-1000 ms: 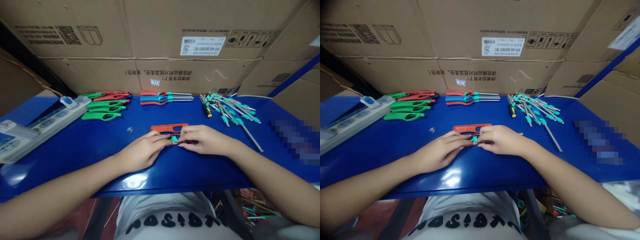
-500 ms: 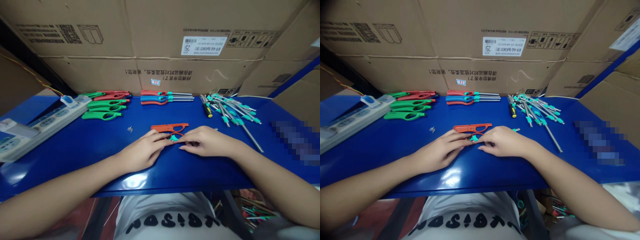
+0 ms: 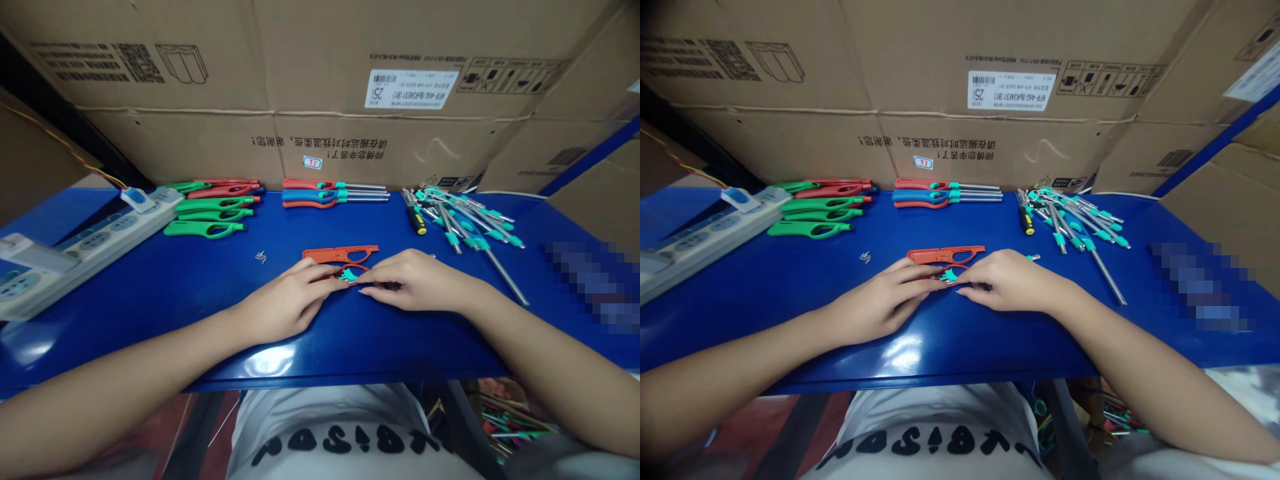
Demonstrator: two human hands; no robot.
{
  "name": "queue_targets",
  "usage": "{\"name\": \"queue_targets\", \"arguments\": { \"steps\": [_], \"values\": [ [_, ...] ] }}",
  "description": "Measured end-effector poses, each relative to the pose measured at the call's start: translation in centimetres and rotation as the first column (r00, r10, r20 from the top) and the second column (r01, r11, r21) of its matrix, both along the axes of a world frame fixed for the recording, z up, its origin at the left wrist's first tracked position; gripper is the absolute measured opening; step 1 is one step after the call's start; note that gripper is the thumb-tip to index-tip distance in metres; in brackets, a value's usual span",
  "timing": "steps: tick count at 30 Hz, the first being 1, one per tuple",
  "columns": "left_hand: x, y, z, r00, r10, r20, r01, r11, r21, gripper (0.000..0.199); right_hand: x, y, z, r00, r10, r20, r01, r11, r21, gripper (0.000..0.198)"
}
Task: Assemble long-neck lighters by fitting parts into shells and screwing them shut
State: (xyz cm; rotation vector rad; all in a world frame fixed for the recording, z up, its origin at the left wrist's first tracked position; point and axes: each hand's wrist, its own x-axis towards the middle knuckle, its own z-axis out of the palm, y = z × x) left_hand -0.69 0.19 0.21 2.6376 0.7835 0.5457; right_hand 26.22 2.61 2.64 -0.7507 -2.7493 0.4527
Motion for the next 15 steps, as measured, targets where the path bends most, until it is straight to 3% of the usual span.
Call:
{"name": "queue_targets", "arguments": {
  "steps": [9, 15],
  "values": [
    [-0.05, -0.01, 0.03, 1.0, -0.006, -0.016, 0.006, 1.0, 0.004, 0.047, 0.19, -0.03, 0.26, 1.0, -0.014, -0.026, 0.013, 0.999, -0.042, 0.022],
    [0.02, 0.03, 0.17, 1.0, -0.023, -0.014, 0.023, 0.999, 0.04, 0.052, 0.69, 0.63, 0.14, 0.993, -0.117, -0.002, 0.117, 0.993, -0.005, 0.017]
  ]
}}
